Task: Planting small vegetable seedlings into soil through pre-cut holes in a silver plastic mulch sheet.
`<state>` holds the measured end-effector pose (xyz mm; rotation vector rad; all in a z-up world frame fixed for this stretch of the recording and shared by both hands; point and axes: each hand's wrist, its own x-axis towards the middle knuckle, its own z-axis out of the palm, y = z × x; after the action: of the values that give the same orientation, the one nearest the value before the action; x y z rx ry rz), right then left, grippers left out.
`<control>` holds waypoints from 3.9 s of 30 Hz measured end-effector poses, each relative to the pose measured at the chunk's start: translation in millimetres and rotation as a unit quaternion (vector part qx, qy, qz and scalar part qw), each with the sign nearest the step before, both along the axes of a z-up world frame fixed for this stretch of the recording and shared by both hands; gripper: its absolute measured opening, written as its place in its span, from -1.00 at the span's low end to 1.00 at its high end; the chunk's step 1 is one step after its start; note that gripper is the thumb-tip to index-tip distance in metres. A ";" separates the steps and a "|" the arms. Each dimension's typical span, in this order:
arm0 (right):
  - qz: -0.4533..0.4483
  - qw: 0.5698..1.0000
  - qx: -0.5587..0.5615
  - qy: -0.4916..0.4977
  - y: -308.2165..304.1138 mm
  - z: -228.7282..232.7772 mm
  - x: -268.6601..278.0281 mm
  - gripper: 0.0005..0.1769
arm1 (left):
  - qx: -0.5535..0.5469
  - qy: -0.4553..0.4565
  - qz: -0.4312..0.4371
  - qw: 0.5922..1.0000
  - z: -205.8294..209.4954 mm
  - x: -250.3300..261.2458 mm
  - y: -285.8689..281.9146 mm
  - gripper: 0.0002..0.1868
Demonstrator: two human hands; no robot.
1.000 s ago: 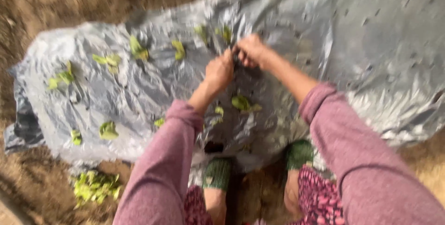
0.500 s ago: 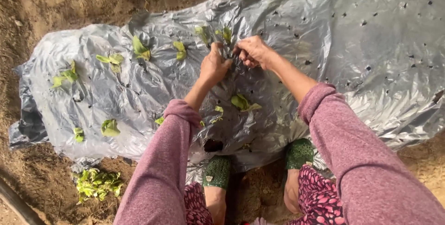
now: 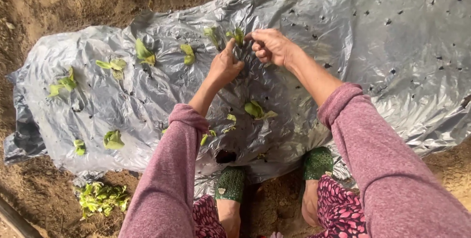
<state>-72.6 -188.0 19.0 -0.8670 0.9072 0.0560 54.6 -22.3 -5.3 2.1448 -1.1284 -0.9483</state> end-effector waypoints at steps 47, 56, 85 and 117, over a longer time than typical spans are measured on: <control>0.098 0.995 -0.027 0.021 -10.9 -12.6 -2.2 -0.84 | 0.060 -0.072 -0.048 0.994 39.8 -37.5 7.8 -0.61; 0.144 0.970 -0.188 0.057 7.8 -24.8 -9.9 -0.71 | 0.020 -0.057 -0.028 0.998 44.7 -46.6 11.6 -0.67; 0.319 0.885 -0.333 0.060 52.2 14.9 -30.9 -0.58 | 0.021 -0.181 -0.182 0.966 -32.8 -29.9 5.6 -0.68; 0.285 0.915 -0.281 0.054 78.4 30.0 -165.0 -0.63 | -0.269 -0.339 -0.147 0.890 54.3 -148.1 101.2 -0.85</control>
<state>-237.6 -109.6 49.0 -1.6664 0.7521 0.3646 -93.5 79.0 49.0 1.8781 -1.8256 0.0810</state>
